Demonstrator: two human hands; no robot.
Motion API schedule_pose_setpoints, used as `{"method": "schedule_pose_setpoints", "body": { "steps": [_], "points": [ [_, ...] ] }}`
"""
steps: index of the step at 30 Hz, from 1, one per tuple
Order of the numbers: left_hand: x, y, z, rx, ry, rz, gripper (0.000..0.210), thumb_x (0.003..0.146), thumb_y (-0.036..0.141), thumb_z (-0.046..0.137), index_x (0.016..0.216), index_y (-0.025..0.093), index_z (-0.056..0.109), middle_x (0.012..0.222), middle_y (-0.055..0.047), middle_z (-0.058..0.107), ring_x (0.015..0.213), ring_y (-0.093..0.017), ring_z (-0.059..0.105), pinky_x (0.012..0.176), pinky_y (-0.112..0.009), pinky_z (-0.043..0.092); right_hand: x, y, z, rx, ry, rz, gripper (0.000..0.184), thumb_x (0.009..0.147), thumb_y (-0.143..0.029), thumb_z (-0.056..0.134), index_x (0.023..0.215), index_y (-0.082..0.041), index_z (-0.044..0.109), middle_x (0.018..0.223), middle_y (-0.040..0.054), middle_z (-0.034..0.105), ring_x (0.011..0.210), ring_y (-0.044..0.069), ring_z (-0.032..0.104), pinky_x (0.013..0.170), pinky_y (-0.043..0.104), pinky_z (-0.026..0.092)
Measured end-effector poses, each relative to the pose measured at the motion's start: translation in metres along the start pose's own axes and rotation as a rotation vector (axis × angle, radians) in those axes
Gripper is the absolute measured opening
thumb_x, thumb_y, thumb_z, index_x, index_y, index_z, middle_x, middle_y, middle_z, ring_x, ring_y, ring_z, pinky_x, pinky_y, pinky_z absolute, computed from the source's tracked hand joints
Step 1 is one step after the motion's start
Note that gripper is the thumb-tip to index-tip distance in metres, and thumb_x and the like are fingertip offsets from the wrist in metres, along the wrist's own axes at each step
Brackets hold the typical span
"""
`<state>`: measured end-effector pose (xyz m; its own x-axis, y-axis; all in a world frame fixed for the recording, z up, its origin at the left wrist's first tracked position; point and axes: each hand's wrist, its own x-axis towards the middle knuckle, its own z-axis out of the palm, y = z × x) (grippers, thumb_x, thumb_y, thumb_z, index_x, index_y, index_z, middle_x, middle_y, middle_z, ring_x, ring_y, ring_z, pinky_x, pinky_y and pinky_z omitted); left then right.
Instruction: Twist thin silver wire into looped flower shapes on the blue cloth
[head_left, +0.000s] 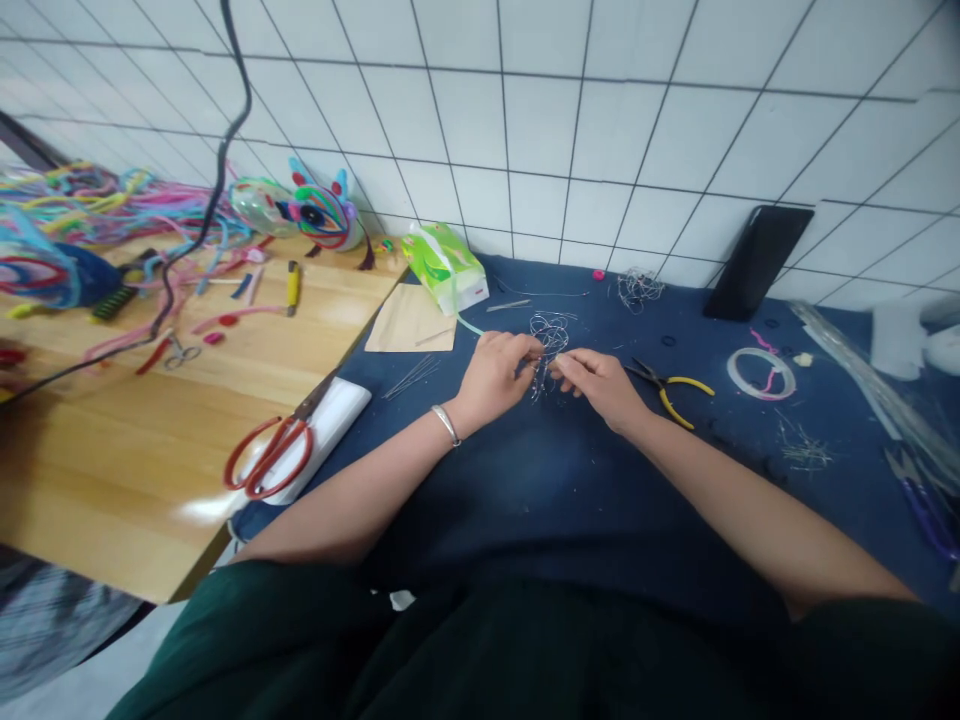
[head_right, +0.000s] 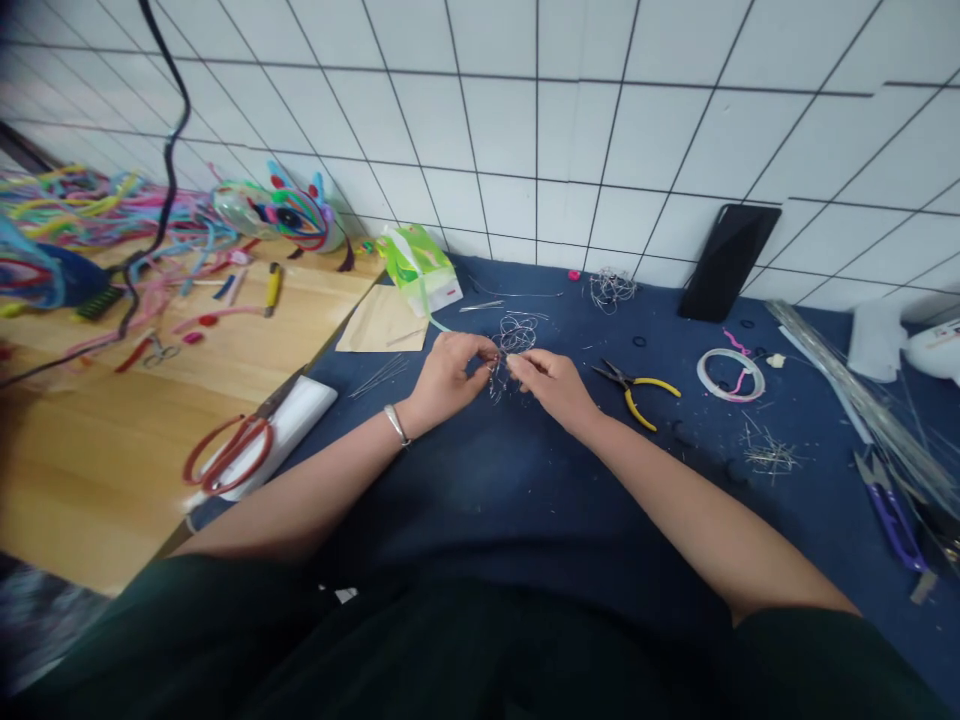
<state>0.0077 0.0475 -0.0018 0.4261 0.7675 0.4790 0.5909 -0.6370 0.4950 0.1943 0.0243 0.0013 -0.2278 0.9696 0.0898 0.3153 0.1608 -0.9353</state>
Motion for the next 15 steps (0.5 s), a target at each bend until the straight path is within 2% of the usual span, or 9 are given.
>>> {"method": "schedule_pose_setpoints", "body": {
  "steps": [2,5,7,10,12,15],
  "points": [
    [-0.001,0.006,-0.001,0.019,-0.024,0.027,0.023,0.076,0.007,0.052,0.094,0.020,0.059,0.084,-0.003,0.064,0.082,-0.021,0.056,0.084,-0.038,0.034,-0.005,-0.009,0.004,0.062,-0.007,0.012,0.030,0.084,-0.046,0.055,0.085,-0.017,0.067,0.074,0.0019,0.064,0.063,0.012,0.056,0.057,0.025,0.043],
    [-0.002,0.009,-0.008,-0.052,-0.018,0.029,0.020,0.077,0.010,0.055,0.094,0.020,0.060,0.086,-0.003,0.065,0.084,-0.020,0.057,0.087,-0.038,0.035,-0.010,-0.012,0.006,0.136,0.053,0.044,0.025,0.081,-0.041,0.060,0.079,-0.017,0.066,0.067,0.0007,0.061,0.060,0.011,0.053,0.054,0.023,0.041],
    [-0.002,0.007,-0.015,-0.170,0.045,0.002,0.018,0.078,0.014,0.059,0.095,0.019,0.060,0.091,-0.004,0.065,0.089,-0.019,0.057,0.089,-0.037,0.037,-0.014,-0.007,0.003,0.263,0.105,0.100,0.022,0.080,-0.039,0.061,0.081,-0.017,0.066,0.075,0.0025,0.063,0.061,0.011,0.054,0.052,0.022,0.041],
    [-0.004,0.001,-0.024,-0.338,0.202,-0.050,0.019,0.078,0.017,0.061,0.097,0.018,0.060,0.102,-0.006,0.063,0.097,-0.018,0.056,0.090,-0.034,0.040,-0.023,0.003,-0.006,0.387,0.157,0.175,0.023,0.080,-0.041,0.061,0.086,-0.018,0.063,0.084,0.0039,0.065,0.066,0.011,0.057,0.054,0.022,0.043],
    [-0.005,-0.002,-0.026,-0.431,0.233,-0.089,0.018,0.079,0.017,0.060,0.096,0.017,0.060,0.095,-0.005,0.063,0.089,-0.016,0.057,0.084,-0.031,0.043,-0.033,0.006,-0.013,0.397,0.173,0.188,0.024,0.080,-0.041,0.063,0.087,-0.018,0.063,0.086,0.0043,0.066,0.070,0.011,0.059,0.057,0.022,0.045],
    [-0.010,0.005,-0.022,-0.552,0.148,-0.133,0.010,0.079,0.019,0.061,0.089,0.017,0.062,0.082,-0.002,0.061,0.073,-0.012,0.053,0.072,-0.026,0.043,-0.047,0.002,-0.022,0.436,0.172,0.184,0.025,0.080,-0.042,0.063,0.089,-0.019,0.061,0.084,0.0036,0.065,0.069,0.011,0.059,0.058,0.023,0.045]
  ]
}}
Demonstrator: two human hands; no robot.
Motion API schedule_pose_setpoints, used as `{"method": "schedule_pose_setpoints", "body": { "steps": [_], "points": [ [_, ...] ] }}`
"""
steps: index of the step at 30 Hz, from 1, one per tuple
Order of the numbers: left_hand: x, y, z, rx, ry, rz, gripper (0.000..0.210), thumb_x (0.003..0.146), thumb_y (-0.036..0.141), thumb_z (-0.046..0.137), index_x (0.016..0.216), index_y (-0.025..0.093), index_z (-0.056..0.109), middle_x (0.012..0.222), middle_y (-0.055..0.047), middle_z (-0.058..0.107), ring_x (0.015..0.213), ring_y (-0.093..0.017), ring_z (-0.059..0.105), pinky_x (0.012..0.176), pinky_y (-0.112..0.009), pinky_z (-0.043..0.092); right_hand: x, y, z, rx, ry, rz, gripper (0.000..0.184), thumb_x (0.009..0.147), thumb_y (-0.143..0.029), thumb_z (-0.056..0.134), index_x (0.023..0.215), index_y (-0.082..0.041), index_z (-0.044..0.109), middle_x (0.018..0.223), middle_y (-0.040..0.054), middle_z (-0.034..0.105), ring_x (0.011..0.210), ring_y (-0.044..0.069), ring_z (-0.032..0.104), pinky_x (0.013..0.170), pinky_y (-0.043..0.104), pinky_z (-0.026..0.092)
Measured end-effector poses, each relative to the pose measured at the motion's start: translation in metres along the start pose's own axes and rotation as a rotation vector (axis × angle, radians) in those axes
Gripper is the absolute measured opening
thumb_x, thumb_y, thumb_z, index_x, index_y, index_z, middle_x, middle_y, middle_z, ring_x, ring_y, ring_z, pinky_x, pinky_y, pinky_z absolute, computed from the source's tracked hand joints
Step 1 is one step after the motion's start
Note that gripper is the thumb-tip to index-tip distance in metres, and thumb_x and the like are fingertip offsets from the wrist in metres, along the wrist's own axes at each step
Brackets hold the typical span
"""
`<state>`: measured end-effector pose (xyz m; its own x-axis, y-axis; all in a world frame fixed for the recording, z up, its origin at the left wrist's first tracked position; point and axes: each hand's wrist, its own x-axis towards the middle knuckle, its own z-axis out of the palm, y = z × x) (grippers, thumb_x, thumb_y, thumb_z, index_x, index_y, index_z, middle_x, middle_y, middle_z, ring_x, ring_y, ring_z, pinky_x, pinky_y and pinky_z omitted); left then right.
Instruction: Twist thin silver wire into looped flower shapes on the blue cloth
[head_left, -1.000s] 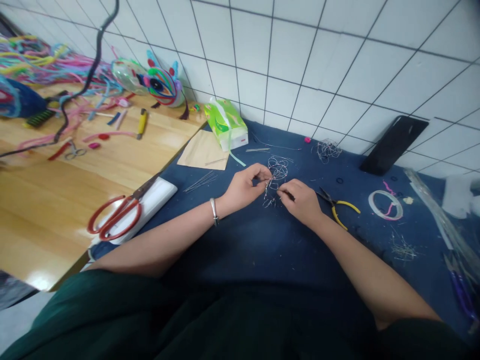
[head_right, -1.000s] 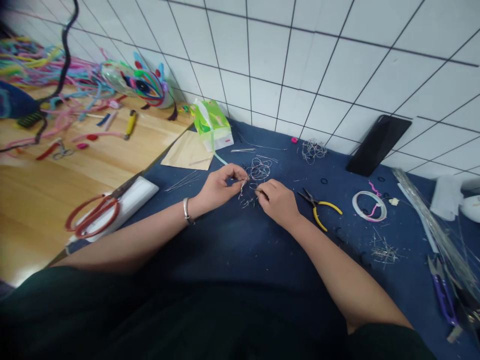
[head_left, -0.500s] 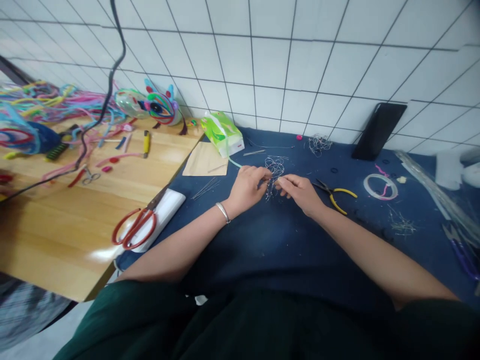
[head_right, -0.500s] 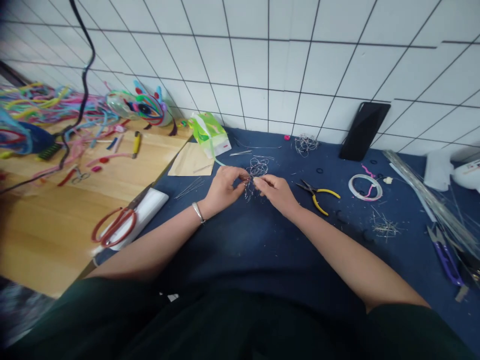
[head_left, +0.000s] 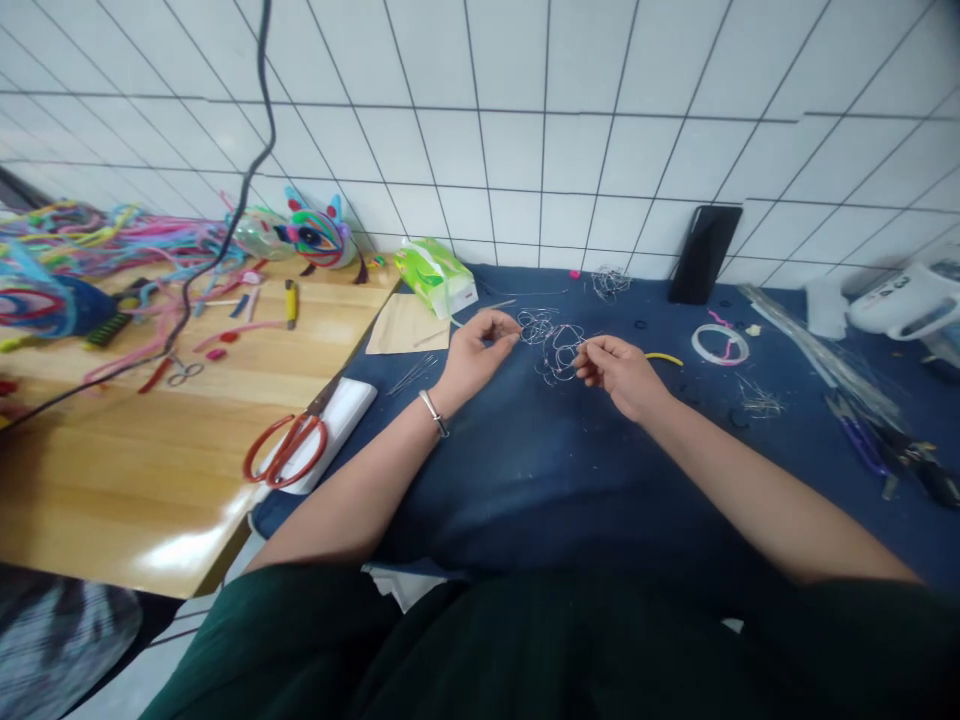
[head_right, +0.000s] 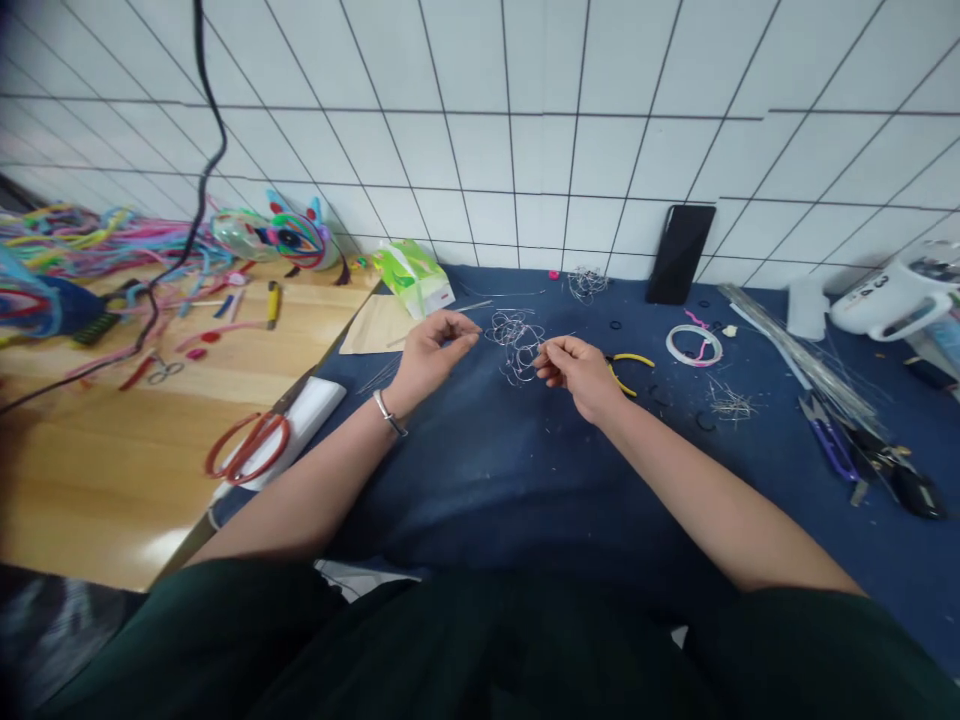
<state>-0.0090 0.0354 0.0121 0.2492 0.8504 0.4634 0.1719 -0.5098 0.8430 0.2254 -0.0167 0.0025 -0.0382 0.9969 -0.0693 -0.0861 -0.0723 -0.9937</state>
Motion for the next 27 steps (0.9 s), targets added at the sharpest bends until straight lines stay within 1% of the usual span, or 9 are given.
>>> {"method": "schedule_pose_setpoints", "body": {
  "steps": [3,6,8,11,15,19,23,25,27],
  "points": [
    [-0.012,0.008,0.013,-0.070,-0.138,-0.081,0.009,0.079,0.023,0.063,0.085,0.017,0.065,0.076,-0.001,0.060,0.066,-0.010,0.050,0.065,-0.024,0.040,-0.012,-0.007,0.000,0.036,-0.005,-0.010,0.026,0.080,-0.043,0.064,0.090,-0.019,0.060,0.079,0.0018,0.064,0.064,0.010,0.057,0.056,0.023,0.045],
    [-0.024,0.014,0.025,-0.193,-0.239,-0.152,0.018,0.080,0.030,0.063,0.091,0.016,0.066,0.082,-0.002,0.063,0.073,-0.011,0.054,0.070,-0.025,0.042,-0.020,-0.007,0.005,0.064,-0.010,-0.033,0.027,0.079,-0.043,0.065,0.090,-0.020,0.059,0.078,0.0006,0.063,0.062,0.010,0.057,0.056,0.022,0.045],
    [-0.030,0.017,0.030,-0.284,-0.251,-0.205,0.023,0.079,0.032,0.065,0.096,0.016,0.066,0.086,-0.003,0.065,0.076,-0.011,0.056,0.072,-0.026,0.043,-0.022,-0.003,0.009,0.061,-0.019,-0.039,0.028,0.078,-0.044,0.065,0.091,-0.020,0.059,0.080,0.0007,0.064,0.063,0.010,0.058,0.056,0.022,0.045],
    [-0.033,0.018,0.032,-0.474,-0.243,-0.288,0.024,0.077,0.034,0.068,0.092,0.015,0.066,0.085,-0.003,0.065,0.077,-0.012,0.058,0.073,-0.026,0.044,-0.022,0.005,0.014,0.021,-0.009,-0.033,0.030,0.078,-0.046,0.064,0.092,-0.020,0.060,0.080,0.0017,0.065,0.063,0.010,0.059,0.054,0.022,0.044],
    [-0.031,0.019,0.026,-0.705,-0.201,-0.380,0.023,0.077,0.036,0.068,0.089,0.016,0.065,0.084,-0.003,0.064,0.077,-0.011,0.060,0.072,-0.025,0.046,-0.015,0.010,0.018,-0.070,0.072,-0.051,0.028,0.077,-0.041,0.064,0.093,-0.019,0.061,0.077,0.0015,0.064,0.060,0.010,0.057,0.051,0.021,0.043],
    [-0.026,0.011,0.020,-0.682,-0.093,-0.410,0.023,0.077,0.036,0.069,0.087,0.017,0.065,0.082,-0.002,0.064,0.074,-0.010,0.059,0.066,-0.022,0.045,-0.009,0.002,0.024,-0.186,0.221,-0.241,0.021,0.078,-0.033,0.061,0.094,-0.019,0.060,0.078,-0.0001,0.061,0.060,0.009,0.054,0.053,0.022,0.045],
    [-0.023,-0.002,0.019,-0.623,0.052,-0.426,0.025,0.076,0.038,0.069,0.090,0.018,0.065,0.085,-0.001,0.063,0.075,-0.010,0.058,0.064,-0.021,0.045,-0.003,-0.007,0.035,-0.311,0.183,-0.353,0.021,0.082,-0.034,0.056,0.096,-0.019,0.060,0.078,0.0007,0.061,0.061,0.010,0.055,0.057,0.024,0.047],
    [-0.022,-0.007,0.020,-0.611,0.110,-0.439,0.026,0.076,0.038,0.069,0.092,0.018,0.065,0.086,-0.001,0.062,0.075,-0.009,0.057,0.063,-0.021,0.045,0.003,-0.006,0.040,-0.382,0.139,-0.359,0.021,0.082,-0.035,0.056,0.096,-0.019,0.061,0.078,0.0007,0.061,0.062,0.011,0.055,0.059,0.025,0.047],
    [-0.022,-0.009,0.021,-0.606,0.133,-0.461,0.027,0.075,0.039,0.069,0.091,0.018,0.065,0.085,-0.001,0.062,0.074,-0.009,0.057,0.063,-0.021,0.045,0.009,-0.001,0.044,-0.455,0.058,-0.344,0.023,0.080,-0.035,0.058,0.096,-0.019,0.063,0.080,0.0011,0.062,0.067,0.013,0.057,0.063,0.027,0.048]
  ]
}}
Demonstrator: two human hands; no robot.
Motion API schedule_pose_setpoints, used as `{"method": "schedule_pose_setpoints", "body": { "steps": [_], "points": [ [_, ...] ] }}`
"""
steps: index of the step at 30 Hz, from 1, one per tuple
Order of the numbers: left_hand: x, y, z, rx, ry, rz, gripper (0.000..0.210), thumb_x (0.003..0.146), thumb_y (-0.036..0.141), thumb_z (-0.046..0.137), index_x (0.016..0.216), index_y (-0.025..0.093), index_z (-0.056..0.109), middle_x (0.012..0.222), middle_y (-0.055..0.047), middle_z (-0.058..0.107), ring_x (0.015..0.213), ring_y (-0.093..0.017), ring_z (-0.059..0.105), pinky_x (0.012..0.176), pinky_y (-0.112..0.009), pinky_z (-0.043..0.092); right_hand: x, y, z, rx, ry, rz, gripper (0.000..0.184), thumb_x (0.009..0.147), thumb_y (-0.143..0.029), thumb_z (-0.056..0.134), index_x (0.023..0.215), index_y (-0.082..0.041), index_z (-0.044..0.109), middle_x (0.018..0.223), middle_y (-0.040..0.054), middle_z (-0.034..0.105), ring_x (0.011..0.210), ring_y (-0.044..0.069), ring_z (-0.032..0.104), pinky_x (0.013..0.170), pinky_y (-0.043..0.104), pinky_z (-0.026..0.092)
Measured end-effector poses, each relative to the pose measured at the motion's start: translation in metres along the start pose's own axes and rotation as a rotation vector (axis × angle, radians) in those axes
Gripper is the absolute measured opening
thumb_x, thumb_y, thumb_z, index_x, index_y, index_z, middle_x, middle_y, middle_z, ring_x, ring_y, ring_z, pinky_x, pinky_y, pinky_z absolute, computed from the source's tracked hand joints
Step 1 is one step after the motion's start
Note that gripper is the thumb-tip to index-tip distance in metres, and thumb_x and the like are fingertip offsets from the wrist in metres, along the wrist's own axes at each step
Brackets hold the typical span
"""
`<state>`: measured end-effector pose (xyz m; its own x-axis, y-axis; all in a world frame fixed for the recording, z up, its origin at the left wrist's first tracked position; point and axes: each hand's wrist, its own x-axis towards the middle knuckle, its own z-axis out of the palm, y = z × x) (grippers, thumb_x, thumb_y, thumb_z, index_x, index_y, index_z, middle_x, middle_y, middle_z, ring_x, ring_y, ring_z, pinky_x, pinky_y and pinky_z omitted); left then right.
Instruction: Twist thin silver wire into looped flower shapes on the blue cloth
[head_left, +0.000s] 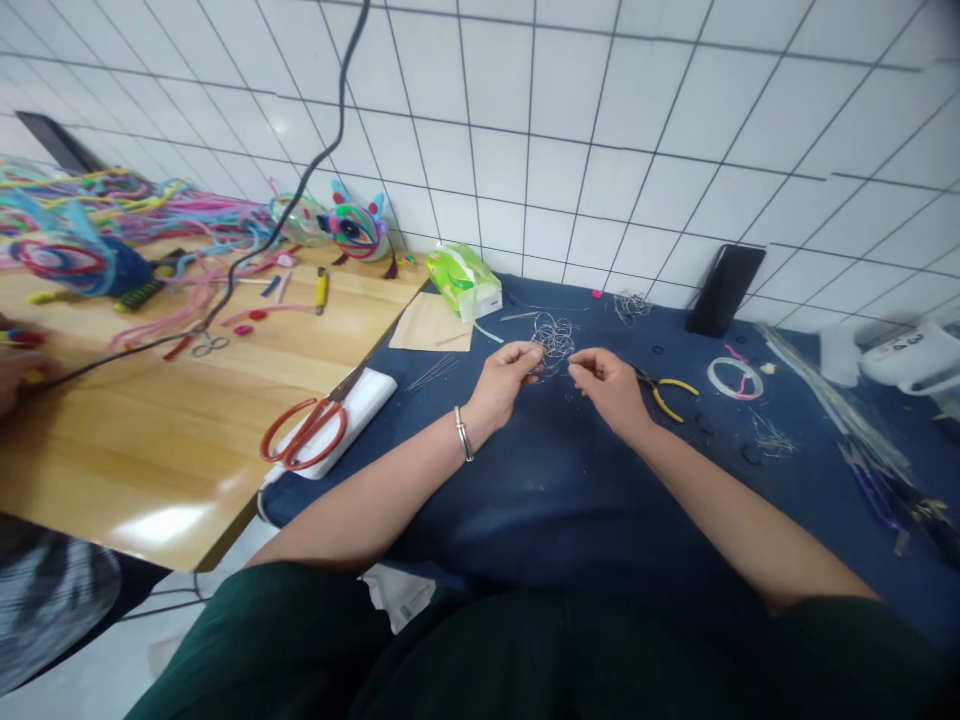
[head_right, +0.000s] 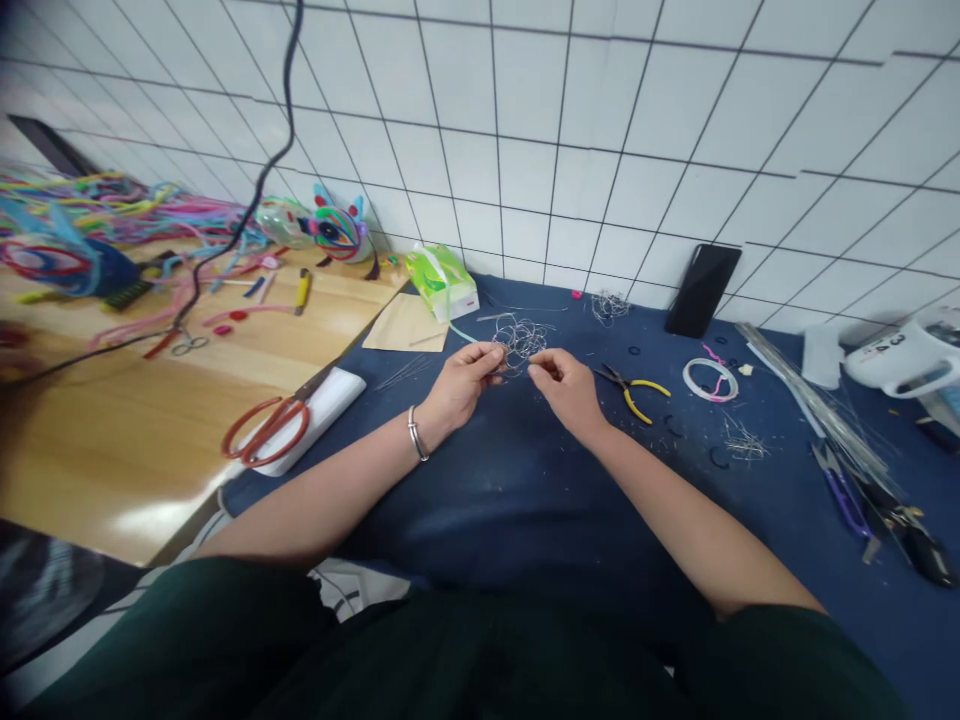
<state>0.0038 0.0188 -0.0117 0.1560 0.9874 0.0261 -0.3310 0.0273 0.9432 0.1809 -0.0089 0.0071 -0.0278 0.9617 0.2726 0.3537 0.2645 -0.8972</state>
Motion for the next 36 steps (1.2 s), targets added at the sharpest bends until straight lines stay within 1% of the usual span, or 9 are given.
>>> {"method": "schedule_pose_setpoints", "body": {
  "steps": [5,11,14,18,21,25,29,33,36],
  "points": [
    [-0.001,-0.006,0.002,0.022,-0.069,-0.075,0.026,0.077,0.041,0.067,0.088,0.017,0.066,0.082,-0.001,0.062,0.074,-0.009,0.057,0.068,-0.022,0.045,0.009,0.013,0.012,-0.009,-0.129,0.031,0.031,0.075,-0.039,0.065,0.099,-0.020,0.065,0.078,0.0008,0.063,0.069,0.014,0.056,0.067,0.029,0.046],
    [0.000,-0.012,0.004,0.100,-0.178,-0.100,0.030,0.084,0.044,0.058,0.085,0.015,0.068,0.085,-0.004,0.065,0.080,-0.013,0.058,0.072,-0.025,0.045,0.017,0.015,0.015,0.203,-0.154,0.209,0.027,0.079,-0.044,0.060,0.086,-0.019,0.067,0.075,0.0015,0.065,0.058,0.011,0.049,0.054,0.024,0.039],
    [0.000,-0.010,0.003,0.209,-0.222,-0.060,0.029,0.084,0.042,0.058,0.084,0.015,0.068,0.083,-0.004,0.065,0.077,-0.013,0.058,0.071,-0.026,0.044,0.018,0.017,0.012,0.199,-0.159,0.216,0.023,0.079,-0.040,0.060,0.079,-0.018,0.067,0.071,0.0003,0.063,0.057,0.010,0.046,0.053,0.023,0.037],
    [0.000,-0.002,0.001,0.454,-0.204,0.055,0.024,0.083,0.038,0.059,0.077,0.016,0.067,0.073,-0.001,0.063,0.069,-0.012,0.055,0.068,-0.026,0.043,0.018,0.019,0.004,0.134,-0.208,0.196,0.018,0.079,-0.035,0.060,0.079,-0.019,0.066,0.067,-0.0020,0.058,0.058,0.010,0.048,0.056,0.024,0.040],
    [0.001,0.011,-0.004,0.698,-0.141,0.243,0.020,0.085,0.034,0.057,0.080,0.018,0.068,0.077,-0.002,0.065,0.075,-0.015,0.057,0.071,-0.028,0.043,0.027,0.021,-0.009,0.020,-0.391,0.137,0.016,0.079,-0.031,0.059,0.085,-0.020,0.068,0.074,-0.0003,0.064,0.063,0.013,0.055,0.061,0.026,0.044],
    [0.009,0.032,-0.017,0.969,-0.059,0.470,0.016,0.087,0.028,0.054,0.083,0.019,0.066,0.079,-0.003,0.065,0.077,-0.016,0.058,0.075,-0.029,0.045,0.056,0.029,-0.028,-0.368,-0.236,-0.043,0.013,0.078,-0.025,0.059,0.083,-0.021,0.070,0.083,0.0018,0.069,0.076,0.017,0.060,0.071,0.030,0.044],
    [0.018,0.042,-0.029,1.252,-0.232,0.440,0.018,0.087,0.024,0.050,0.084,0.019,0.067,0.080,-0.004,0.066,0.081,-0.017,0.058,0.076,-0.030,0.046,0.093,0.039,-0.033,-0.567,-0.245,-0.126,0.016,0.079,-0.022,0.057,0.088,-0.021,0.070,0.085,0.0026,0.067,0.074,0.016,0.059,0.070,0.029,0.044],
    [0.016,0.044,-0.028,1.442,-0.468,0.469,0.020,0.088,0.024,0.048,0.083,0.018,0.067,0.078,-0.004,0.065,0.078,-0.017,0.059,0.077,-0.031,0.047,0.121,0.046,-0.020,-0.704,-0.439,-0.180,0.026,0.074,-0.024,0.064,0.099,-0.022,0.068,0.094,0.0042,0.065,0.078,0.017,0.059,0.071,0.028,0.044],
    [0.009,0.047,-0.022,1.516,-0.626,0.486,0.022,0.089,0.027,0.048,0.080,0.018,0.066,0.075,-0.004,0.065,0.078,-0.018,0.060,0.076,-0.032,0.046,0.132,0.050,-0.008,-0.776,-0.499,-0.188,0.031,0.072,-0.023,0.065,0.103,-0.023,0.066,0.094,0.0041,0.066,0.081,0.018,0.059,0.070,0.028,0.043]
  ]
}}
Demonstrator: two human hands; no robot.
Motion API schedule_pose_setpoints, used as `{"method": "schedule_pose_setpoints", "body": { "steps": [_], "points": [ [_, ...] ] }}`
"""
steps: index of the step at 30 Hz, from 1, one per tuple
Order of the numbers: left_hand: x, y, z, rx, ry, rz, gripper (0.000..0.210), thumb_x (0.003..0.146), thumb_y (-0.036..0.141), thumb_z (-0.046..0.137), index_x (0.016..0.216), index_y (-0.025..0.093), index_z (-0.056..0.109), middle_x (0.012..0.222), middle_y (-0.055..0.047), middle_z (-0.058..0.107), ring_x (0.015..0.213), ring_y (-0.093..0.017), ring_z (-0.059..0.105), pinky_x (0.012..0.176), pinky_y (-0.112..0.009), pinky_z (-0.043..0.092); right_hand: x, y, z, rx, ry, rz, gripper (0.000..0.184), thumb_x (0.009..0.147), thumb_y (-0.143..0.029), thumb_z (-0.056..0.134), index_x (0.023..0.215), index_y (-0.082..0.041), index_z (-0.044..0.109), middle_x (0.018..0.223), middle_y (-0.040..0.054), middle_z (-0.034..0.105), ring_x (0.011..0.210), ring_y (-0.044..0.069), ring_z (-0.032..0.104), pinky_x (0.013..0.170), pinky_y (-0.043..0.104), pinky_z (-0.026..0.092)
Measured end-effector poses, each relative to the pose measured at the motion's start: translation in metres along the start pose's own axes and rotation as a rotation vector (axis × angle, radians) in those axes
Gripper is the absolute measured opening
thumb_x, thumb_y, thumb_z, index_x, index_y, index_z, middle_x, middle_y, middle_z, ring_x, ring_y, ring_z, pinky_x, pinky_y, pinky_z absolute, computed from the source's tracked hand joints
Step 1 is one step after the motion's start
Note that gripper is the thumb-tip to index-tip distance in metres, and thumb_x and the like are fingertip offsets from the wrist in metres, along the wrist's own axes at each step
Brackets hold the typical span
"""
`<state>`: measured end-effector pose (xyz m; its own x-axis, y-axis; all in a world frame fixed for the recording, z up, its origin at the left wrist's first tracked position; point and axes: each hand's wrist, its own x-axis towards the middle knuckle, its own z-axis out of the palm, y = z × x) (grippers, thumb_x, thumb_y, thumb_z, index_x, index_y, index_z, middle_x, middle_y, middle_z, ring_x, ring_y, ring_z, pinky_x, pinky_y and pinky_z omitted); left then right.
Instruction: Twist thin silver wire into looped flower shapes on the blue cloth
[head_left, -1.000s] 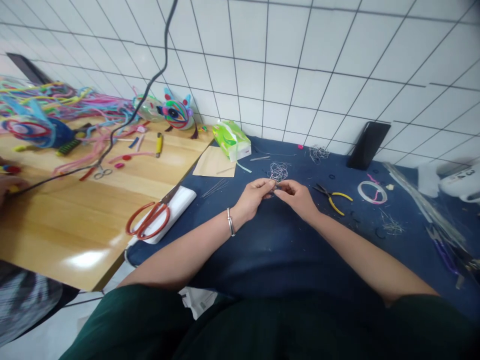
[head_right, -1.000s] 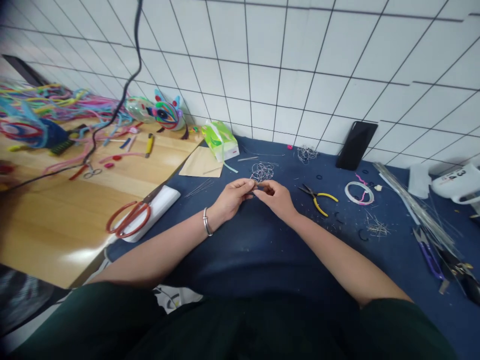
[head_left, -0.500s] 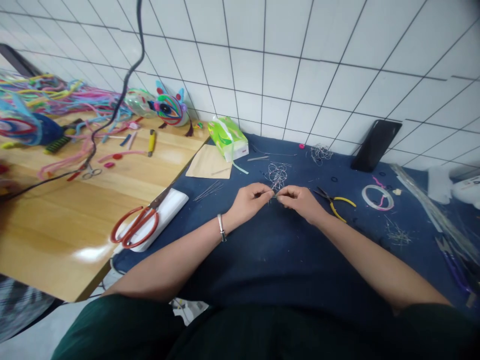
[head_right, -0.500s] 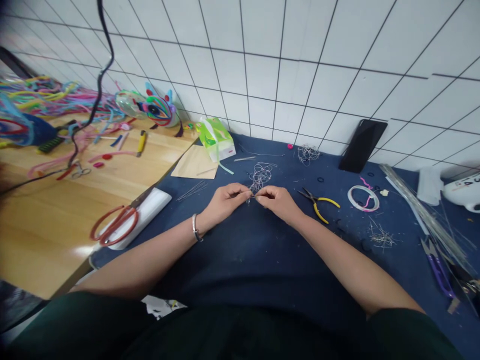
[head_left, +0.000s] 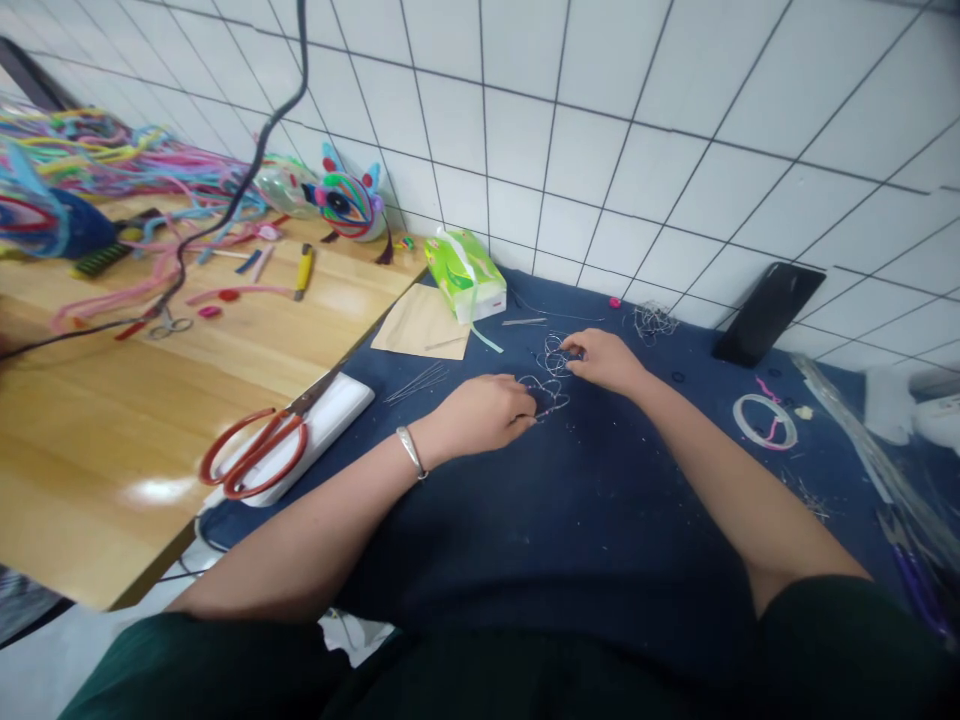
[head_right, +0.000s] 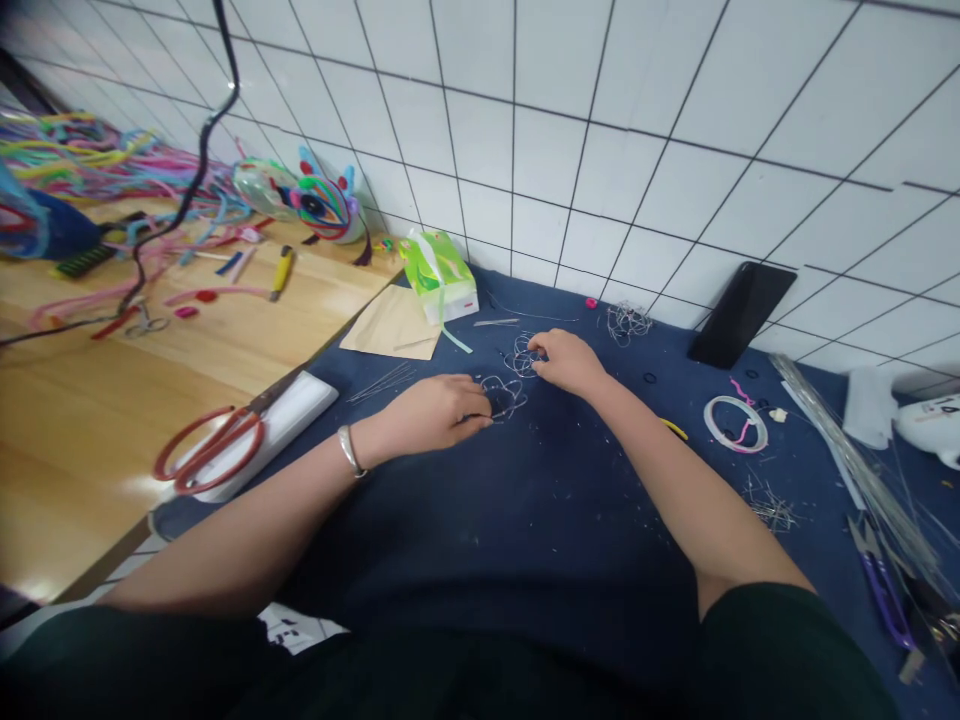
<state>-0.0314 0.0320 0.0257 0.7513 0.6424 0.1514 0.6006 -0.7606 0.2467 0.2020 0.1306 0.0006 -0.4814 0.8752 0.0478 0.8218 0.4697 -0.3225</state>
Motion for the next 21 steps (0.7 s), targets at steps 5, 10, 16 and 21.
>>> {"method": "schedule_pose_setpoints", "body": {
  "steps": [5,10,16,21],
  "points": [
    [-0.006,0.017,-0.008,0.030,-0.100,0.069,0.026,0.091,0.030,0.046,0.076,0.017,0.064,0.074,-0.004,0.064,0.075,-0.019,0.061,0.072,-0.032,0.046,0.004,-0.002,0.007,0.007,-0.018,0.008,0.029,0.075,-0.015,0.058,0.102,-0.023,0.066,0.083,0.0010,0.067,0.073,0.016,0.060,0.066,0.026,0.042],
    [-0.009,0.020,-0.014,-0.102,-0.052,0.019,0.023,0.091,0.030,0.046,0.086,0.019,0.065,0.085,-0.003,0.065,0.070,-0.014,0.061,0.065,-0.027,0.045,-0.022,-0.008,-0.001,0.139,0.147,-0.064,0.034,0.077,-0.011,0.055,0.107,-0.025,0.063,0.086,-0.0006,0.067,0.070,0.014,0.059,0.069,0.026,0.044],
    [0.006,-0.012,0.008,-0.347,0.265,-0.245,0.014,0.086,0.028,0.053,0.089,0.019,0.064,0.084,-0.002,0.064,0.075,-0.014,0.059,0.068,-0.026,0.045,-0.060,-0.019,-0.005,0.250,0.313,-0.123,0.028,0.082,-0.017,0.056,0.108,-0.025,0.063,0.091,0.0012,0.067,0.078,0.015,0.061,0.076,0.029,0.049],
    [0.022,-0.018,0.025,-0.690,0.306,-0.452,0.020,0.085,0.037,0.054,0.085,0.018,0.060,0.073,-0.002,0.062,0.059,-0.010,0.057,0.057,-0.022,0.043,-0.073,-0.020,0.001,0.252,0.398,-0.106,0.027,0.082,-0.014,0.054,0.104,-0.024,0.064,0.088,0.0009,0.067,0.075,0.015,0.060,0.075,0.029,0.049]
  ]
}}
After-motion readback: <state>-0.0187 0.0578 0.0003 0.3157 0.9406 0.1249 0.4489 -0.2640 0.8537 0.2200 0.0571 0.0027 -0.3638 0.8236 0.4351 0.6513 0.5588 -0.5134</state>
